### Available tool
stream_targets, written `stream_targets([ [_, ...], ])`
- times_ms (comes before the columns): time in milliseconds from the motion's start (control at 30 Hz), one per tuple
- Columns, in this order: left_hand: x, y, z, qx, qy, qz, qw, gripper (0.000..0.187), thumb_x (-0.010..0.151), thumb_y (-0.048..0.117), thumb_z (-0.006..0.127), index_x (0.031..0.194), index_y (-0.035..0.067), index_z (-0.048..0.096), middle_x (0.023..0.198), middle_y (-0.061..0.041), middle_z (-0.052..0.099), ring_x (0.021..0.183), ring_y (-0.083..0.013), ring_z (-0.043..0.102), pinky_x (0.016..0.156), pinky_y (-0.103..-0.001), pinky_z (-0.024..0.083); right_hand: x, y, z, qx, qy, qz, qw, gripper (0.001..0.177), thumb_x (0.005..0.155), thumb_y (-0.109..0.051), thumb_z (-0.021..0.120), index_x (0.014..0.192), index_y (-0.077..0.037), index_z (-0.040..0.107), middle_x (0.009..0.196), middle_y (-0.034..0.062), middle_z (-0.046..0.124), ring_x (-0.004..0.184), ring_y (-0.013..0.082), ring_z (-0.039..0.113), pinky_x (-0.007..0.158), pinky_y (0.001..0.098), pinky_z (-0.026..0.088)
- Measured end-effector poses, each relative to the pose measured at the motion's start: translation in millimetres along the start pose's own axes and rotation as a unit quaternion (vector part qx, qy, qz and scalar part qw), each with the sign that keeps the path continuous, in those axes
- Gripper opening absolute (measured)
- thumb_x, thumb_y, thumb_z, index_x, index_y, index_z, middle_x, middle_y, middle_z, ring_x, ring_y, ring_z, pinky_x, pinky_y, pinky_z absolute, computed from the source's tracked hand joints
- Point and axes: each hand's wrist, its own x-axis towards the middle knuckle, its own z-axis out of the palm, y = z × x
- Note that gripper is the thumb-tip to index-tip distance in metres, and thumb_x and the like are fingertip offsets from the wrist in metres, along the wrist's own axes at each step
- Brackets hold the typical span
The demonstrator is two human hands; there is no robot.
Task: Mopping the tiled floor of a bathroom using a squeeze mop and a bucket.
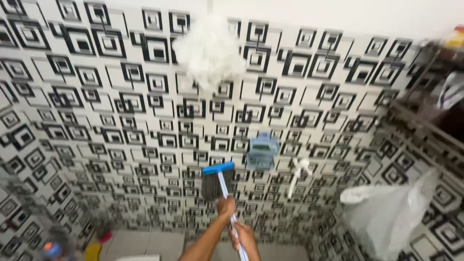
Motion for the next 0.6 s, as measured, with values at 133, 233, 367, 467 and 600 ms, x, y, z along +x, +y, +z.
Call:
stream_targets([
  [133,-20.6,70.9,-15.1,-0.104,-0.023,0.012,0.994,0.048,0.096,0.041,0.050,0.110,-0.001,0.068,0.104,-0.025,0.074,0.097,-0.0403,0.074,0.084,-0.050,0.056,-57.4,-89.6,39.0,0.082,0.043,0.083,0.992,0.018,0.099,-0.028,0.059,0.097,-0.010,0.056,0.062,0.0031,0.052,0.036,0.0089,0.036,0.029,0.0276,0.028],
  [233,-32.6,113.0,-21.8,-0.067,0.015,0.123,0.990,0.047,0.102,0.040,0.048,0.101,-0.003,0.067,0.091,-0.025,0.073,0.085,-0.0398,0.073,0.075,-0.049,0.056,-78.2,-138.0,53.0,0.087,0.006,0.002,0.996,0.023,0.103,-0.028,0.058,0.098,-0.006,0.056,0.065,0.0038,0.055,0.038,0.0069,0.040,0.030,0.0254,0.031],
  [367,-63.8,178.9,-53.0,-0.205,-0.051,0.203,0.956,0.048,0.105,0.043,0.045,0.082,0.002,0.056,0.061,-0.010,0.057,0.056,-0.0289,0.062,0.050,-0.047,0.047,-101.9,-188.0,75.2,-0.027,0.002,-0.094,0.995,0.024,0.103,-0.030,0.053,0.098,-0.006,0.057,0.062,0.0032,0.055,0.037,0.0076,0.042,0.029,0.0270,0.036],
  [467,-96.3,213.5,-77.4,-0.230,-0.083,0.181,0.953,0.055,0.107,0.047,0.043,0.076,0.002,0.052,0.052,-0.007,0.052,0.041,-0.0237,0.057,0.038,-0.043,0.044,-127.5,-220.1,97.2,-0.038,-0.002,-0.119,0.992,0.022,0.103,-0.028,0.053,0.101,-0.007,0.059,0.064,0.0013,0.056,0.039,0.0061,0.043,0.031,0.0253,0.036],
  [600,-82.3,214.6,-72.5,-0.278,-0.121,0.133,0.944,0.054,0.105,0.047,0.038,0.074,0.006,0.052,0.048,-0.007,0.051,0.035,-0.0232,0.053,0.034,-0.041,0.042,-144.0,-237.8,123.3,-0.093,0.041,-0.104,0.989,0.024,0.099,-0.025,0.058,0.118,-0.014,0.068,0.062,-0.0010,0.053,0.040,0.0064,0.044,0.033,0.0246,0.035],
])
